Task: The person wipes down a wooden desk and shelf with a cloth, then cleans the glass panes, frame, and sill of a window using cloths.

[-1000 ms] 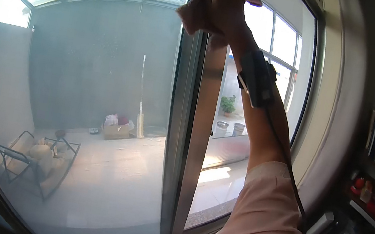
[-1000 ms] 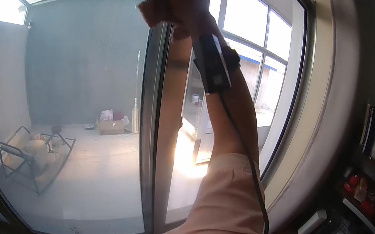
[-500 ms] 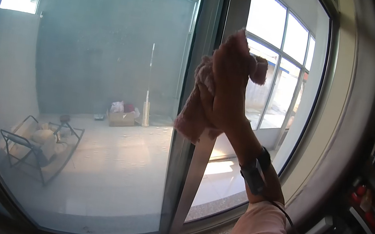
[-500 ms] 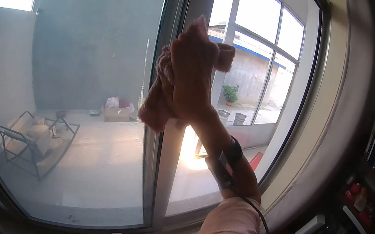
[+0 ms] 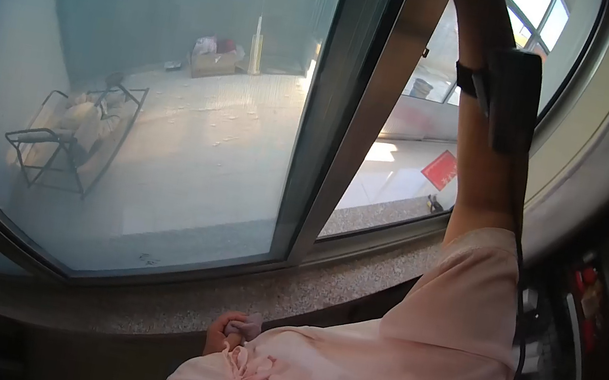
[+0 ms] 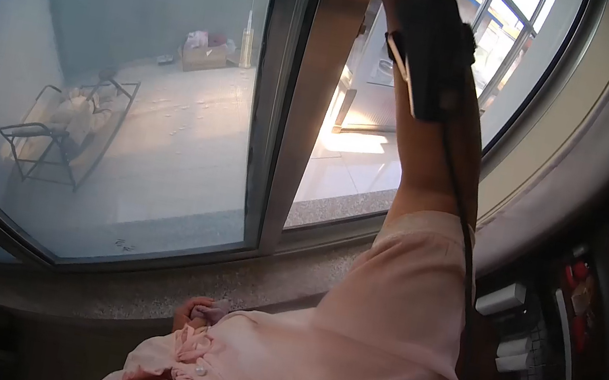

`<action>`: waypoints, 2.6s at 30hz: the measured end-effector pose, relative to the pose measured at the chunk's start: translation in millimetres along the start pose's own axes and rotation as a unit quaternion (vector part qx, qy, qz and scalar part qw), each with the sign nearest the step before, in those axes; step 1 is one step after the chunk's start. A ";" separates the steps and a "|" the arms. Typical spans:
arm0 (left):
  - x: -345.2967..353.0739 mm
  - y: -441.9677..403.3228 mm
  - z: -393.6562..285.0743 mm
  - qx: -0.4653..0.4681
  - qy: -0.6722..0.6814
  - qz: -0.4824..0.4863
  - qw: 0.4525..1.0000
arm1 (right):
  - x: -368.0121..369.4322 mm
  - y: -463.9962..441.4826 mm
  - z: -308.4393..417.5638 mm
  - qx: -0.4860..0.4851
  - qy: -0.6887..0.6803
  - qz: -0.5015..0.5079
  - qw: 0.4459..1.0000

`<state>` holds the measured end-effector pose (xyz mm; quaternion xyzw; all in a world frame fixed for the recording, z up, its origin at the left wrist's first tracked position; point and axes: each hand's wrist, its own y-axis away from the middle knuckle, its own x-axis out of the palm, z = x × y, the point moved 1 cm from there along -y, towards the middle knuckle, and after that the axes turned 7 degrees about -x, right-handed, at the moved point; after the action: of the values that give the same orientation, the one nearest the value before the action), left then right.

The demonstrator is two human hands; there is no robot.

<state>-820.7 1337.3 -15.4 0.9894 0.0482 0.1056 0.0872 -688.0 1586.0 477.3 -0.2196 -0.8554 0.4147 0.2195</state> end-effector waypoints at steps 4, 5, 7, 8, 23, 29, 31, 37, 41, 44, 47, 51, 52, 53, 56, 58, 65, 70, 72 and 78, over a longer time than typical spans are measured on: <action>-18.9 34.4 8.7 -0.014 -0.135 0.030 0.990 | -37.4 133.7 63.6 0.043 0.033 0.260 0.964; -19.5 40.3 9.2 -0.037 -0.133 0.035 0.990 | -54.2 132.7 99.9 -0.002 0.101 0.199 0.975; -16.8 50.2 7.6 -0.019 -0.169 -0.004 0.985 | -69.7 181.0 146.1 0.097 0.043 0.299 0.948; -12.9 54.5 2.3 -0.013 -0.155 -0.015 0.988 | -76.5 207.8 167.2 0.113 0.017 0.306 0.945; 30.3 96.9 -32.7 -0.091 -0.033 -0.037 0.995 | -188.2 317.5 304.4 0.674 -0.416 0.228 0.565; 73.8 64.7 -93.7 0.112 -0.236 -0.008 0.965 | -198.8 240.3 359.5 0.813 -0.519 -0.027 0.261; 80.3 66.2 -90.0 0.133 -0.263 -0.059 0.954 | -211.5 218.1 361.8 0.825 -0.546 -0.099 0.104; 83.3 65.9 -77.0 0.198 -0.221 0.080 0.952 | -242.3 217.0 349.0 0.745 -0.654 0.029 0.126; 55.0 49.7 -86.1 0.174 0.002 -0.035 0.984 | -234.7 206.9 337.2 0.746 -0.639 0.007 0.186; 54.1 44.0 -99.8 0.237 -0.152 -0.082 0.956 | -217.3 200.7 350.6 0.642 -0.736 0.028 0.213; 38.5 35.5 -110.0 0.181 -0.055 -0.049 0.981 | -199.0 181.3 348.3 0.645 -0.737 -0.080 0.186; -13.6 24.3 -128.8 0.159 0.177 -0.115 0.964 | -190.1 178.7 332.2 0.599 -0.779 -0.139 0.125; -27.9 27.2 -149.5 0.261 0.164 -0.135 0.942 | -193.8 181.5 330.5 0.645 -0.739 -0.129 0.143; -42.2 30.0 -174.6 0.360 0.146 -0.150 0.909 | -199.7 185.2 328.9 0.689 -0.697 -0.121 0.159; -78.4 38.2 -297.2 0.620 -0.264 -0.357 0.647 | -205.0 195.8 324.8 0.712 -0.647 -0.101 0.253; -98.8 24.1 -386.6 0.635 -0.457 -0.357 0.511 | -208.4 208.8 319.2 0.739 -0.589 -0.042 0.324; -86.1 -43.1 -369.8 0.574 -0.665 -0.328 0.347 | -201.7 282.5 281.7 0.794 -0.440 0.103 0.408; -111.7 -20.4 -372.4 0.425 -0.613 -0.162 0.646 | -230.0 352.6 272.8 0.831 -0.345 0.143 0.411; -113.6 -41.1 -443.3 0.566 -0.718 -0.264 0.307 | -244.1 384.0 276.4 0.850 -0.304 0.132 0.410; -5.9 -43.8 -630.5 0.510 -0.674 -0.532 0.052 | -272.8 396.6 300.9 0.894 -0.178 0.108 0.398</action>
<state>-966.9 1482.0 582.2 0.1418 0.5237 -0.7323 -0.4115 -558.9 1471.5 -63.5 0.0904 0.0151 0.9920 0.0867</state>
